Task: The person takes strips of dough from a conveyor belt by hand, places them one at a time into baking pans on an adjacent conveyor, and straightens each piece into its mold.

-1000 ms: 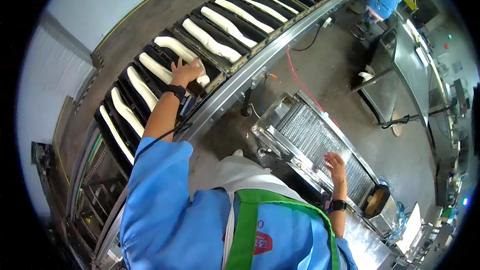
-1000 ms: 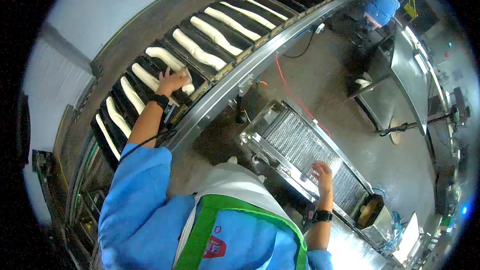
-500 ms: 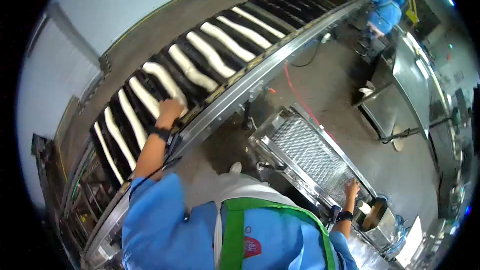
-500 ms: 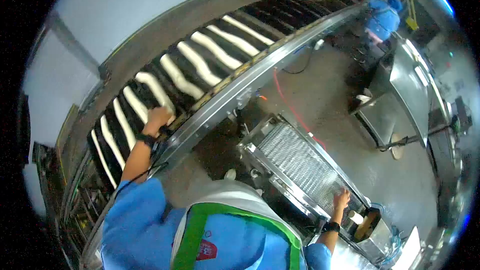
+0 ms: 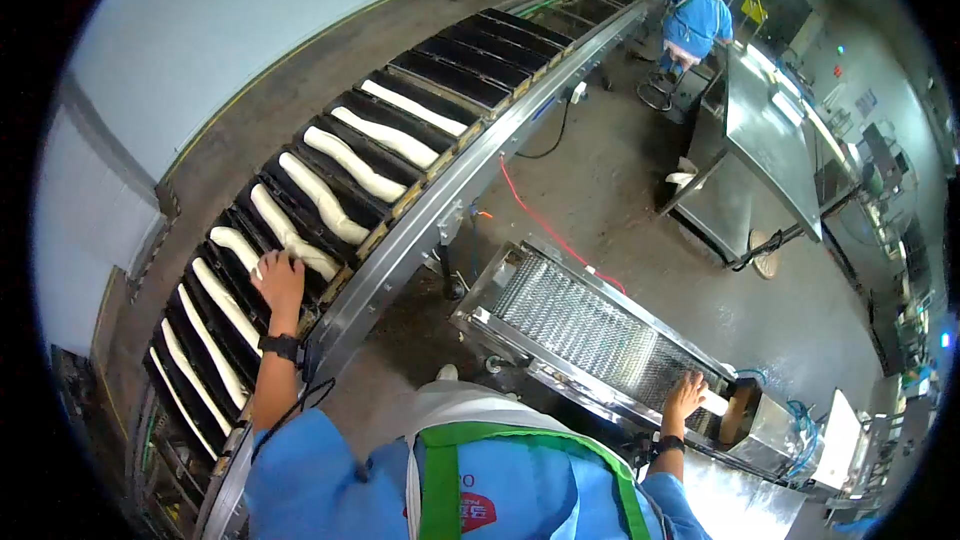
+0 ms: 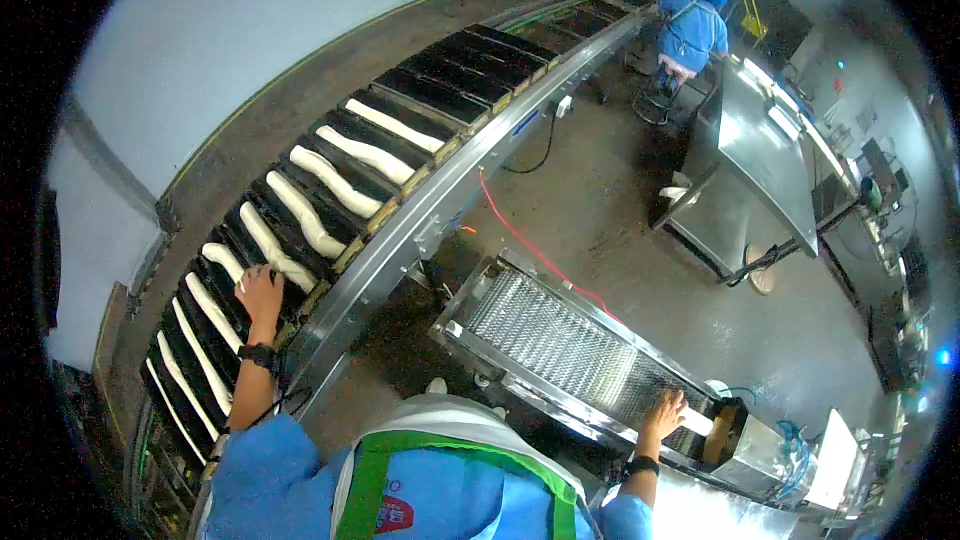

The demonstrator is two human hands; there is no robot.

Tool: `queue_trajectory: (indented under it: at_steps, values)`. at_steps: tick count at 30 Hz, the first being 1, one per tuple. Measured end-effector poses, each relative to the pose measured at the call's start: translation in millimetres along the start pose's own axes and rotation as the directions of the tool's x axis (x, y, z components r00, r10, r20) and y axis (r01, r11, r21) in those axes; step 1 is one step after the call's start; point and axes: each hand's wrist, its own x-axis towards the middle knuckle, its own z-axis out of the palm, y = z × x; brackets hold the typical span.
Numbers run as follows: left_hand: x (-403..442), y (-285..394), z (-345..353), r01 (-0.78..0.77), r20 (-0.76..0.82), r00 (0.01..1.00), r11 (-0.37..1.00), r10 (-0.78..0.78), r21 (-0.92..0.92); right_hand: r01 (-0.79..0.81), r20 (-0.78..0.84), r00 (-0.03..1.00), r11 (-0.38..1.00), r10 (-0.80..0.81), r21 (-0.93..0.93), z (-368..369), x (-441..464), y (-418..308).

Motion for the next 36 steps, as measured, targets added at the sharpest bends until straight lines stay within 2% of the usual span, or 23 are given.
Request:
queue_trajectory:
  at_steps: [1, 3, 4, 6, 7, 8, 12, 13, 14, 15, 16, 17, 18, 21, 22, 23, 27, 29, 30, 32, 33, 35, 36]
  values:
    - [6.8, 10.4, 5.3, -0.017, 0.038, 0.999, 0.998, 0.019, -0.059, 0.004, -0.008, 1.000, 1.000, -0.004, -0.004, 1.2, 12.8, -0.2]
    - [15.9, 32.8, 16.6, -0.062, 0.047, 0.997, 0.990, 0.068, -0.128, 0.055, 0.394, 0.916, 0.997, -0.072, 0.054, -18.3, 35.9, -10.5]
    - [19.7, 45.6, 18.9, -0.077, 0.038, 0.996, 0.983, 0.085, -0.168, 0.058, 0.388, 0.919, 0.997, -0.073, 0.050, -5.0, 47.5, -12.3]
    - [26.2, 69.4, 17.0, -0.077, 0.046, 0.995, 0.970, 0.090, -0.230, 0.182, 0.234, 0.948, 0.970, -0.216, 0.158, 32.9, 73.1, -11.8]
    - [28.2, 77.8, 18.6, -0.077, 0.053, 0.994, 0.955, 0.096, -0.287, 0.236, 0.223, 0.926, 0.927, -0.305, 0.291, 34.6, 90.3, -9.1]
    - [30.8, 83.9, 23.1, -0.064, 0.053, 0.995, 0.955, 0.083, -0.290, 0.189, 0.234, 0.921, 0.880, -0.313, 0.436, 14.6, 107.9, -9.5]
    - [45.6, 112.0, 34.2, -0.035, 0.084, 0.994, 0.936, 0.068, -0.350, 0.000, 0.164, 0.974, 0.722, -0.157, 0.691, -45.8, 201.4, -1.3]
    - [49.1, 118.1, 36.1, -0.034, 0.074, 0.995, 0.936, 0.064, -0.351, -0.192, 0.219, 0.974, 0.313, -0.054, 0.930, -118.5, 197.2, -17.2]
    - [53.6, 126.2, 38.8, -0.034, 0.066, 0.996, 0.935, 0.061, -0.352, -0.007, 0.024, 0.994, 0.155, -0.109, 0.988, -126.6, 224.0, -11.0]
    - [60.7, 136.4, 39.4, -0.023, 0.106, 0.992, 0.929, 0.067, -0.370, -0.011, 0.011, 1.000, 0.088, -0.003, 0.996, -205.2, 215.7, -39.0]
    - [67.6, 146.3, 46.3, -0.065, 0.073, 0.992, 0.912, 0.103, -0.405, 0.028, -0.028, 1.000, 0.034, -0.006, 0.999, -248.1, 223.1, -52.9]
    - [73.5, 156.6, 51.6, -0.105, 0.047, 0.989, 0.891, 0.140, -0.443, 0.068, -0.068, 0.998, -0.021, -0.009, 0.997, -275.7, 234.0, -62.2]
    - [78.4, 168.0, 53.2, -0.143, 0.020, 0.985, 0.868, 0.173, -0.476, 0.139, -0.156, 0.985, -0.196, -0.071, 0.971, -292.5, 248.5, -68.5]
    - [87.5, 206.6, 47.2, -0.154, -0.030, 0.986, 0.832, 0.163, -0.533, 0.215, -0.303, 0.939, -0.413, -0.161, 0.885, -355.5, 268.5, -120.8]
    - [91.2, 216.4, 55.0, -0.203, -0.088, 0.979, 0.796, 0.186, -0.570, 0.189, -0.273, 0.955, -0.471, -0.116, 0.862, -367.9, 277.3, -147.7]
    - [93.4, 226.9, 58.0, -0.218, -0.099, 0.975, 0.793, 0.197, -0.569, 0.193, -0.333, 0.927, -0.545, -0.171, 0.816, -371.8, 290.3, -173.7]
    - [102.7, 261.3, 62.3, -0.245, -0.131, 0.969, 0.762, 0.208, -0.599, 0.017, -0.288, 0.902, -0.640, -0.322, 0.768, -395.3, 310.8, -306.3]
    - [111.4, 273.6, 59.0, -0.234, -0.117, 0.971, 0.751, 0.207, -0.618, -0.064, -0.380, 0.808, -0.709, -0.450, 0.703, -377.9, 338.1, -377.0]
    - [116.1, 280.7, 58.3, -0.242, -0.143, 0.970, 0.757, 0.195, -0.607, -0.137, -0.403, 0.755, -0.726, -0.517, 0.674, -367.1, 341.4, -409.3]
    - [126.7, 294.9, 59.6, -0.249, -0.169, 0.968, 0.763, 0.185, -0.597, -0.025, -0.239, 0.571, -0.308, -0.785, 0.951, -329.1, 346.7, -457.0]
    - [134.5, 303.2, 61.4, -0.234, -0.135, 0.972, 0.752, 0.192, -0.616, 0.485, -0.325, 0.485, -0.059, -0.812, 0.873, -310.4, 334.1, -459.8]
    - [146.9, 319.4, 61.6, -0.233, -0.093, 0.969, 0.728, 0.228, -0.645, 0.544, -0.080, 0.172, 0.027, -0.982, 0.838, -249.4, 344.0, -471.0]
    - [153.0, 329.9, 65.4, -0.232, -0.089, 0.969, 0.724, 0.231, -0.650, 0.433, -0.022, 0.105, 0.025, -0.994, 0.901, -230.9, 340.0, -463.5]
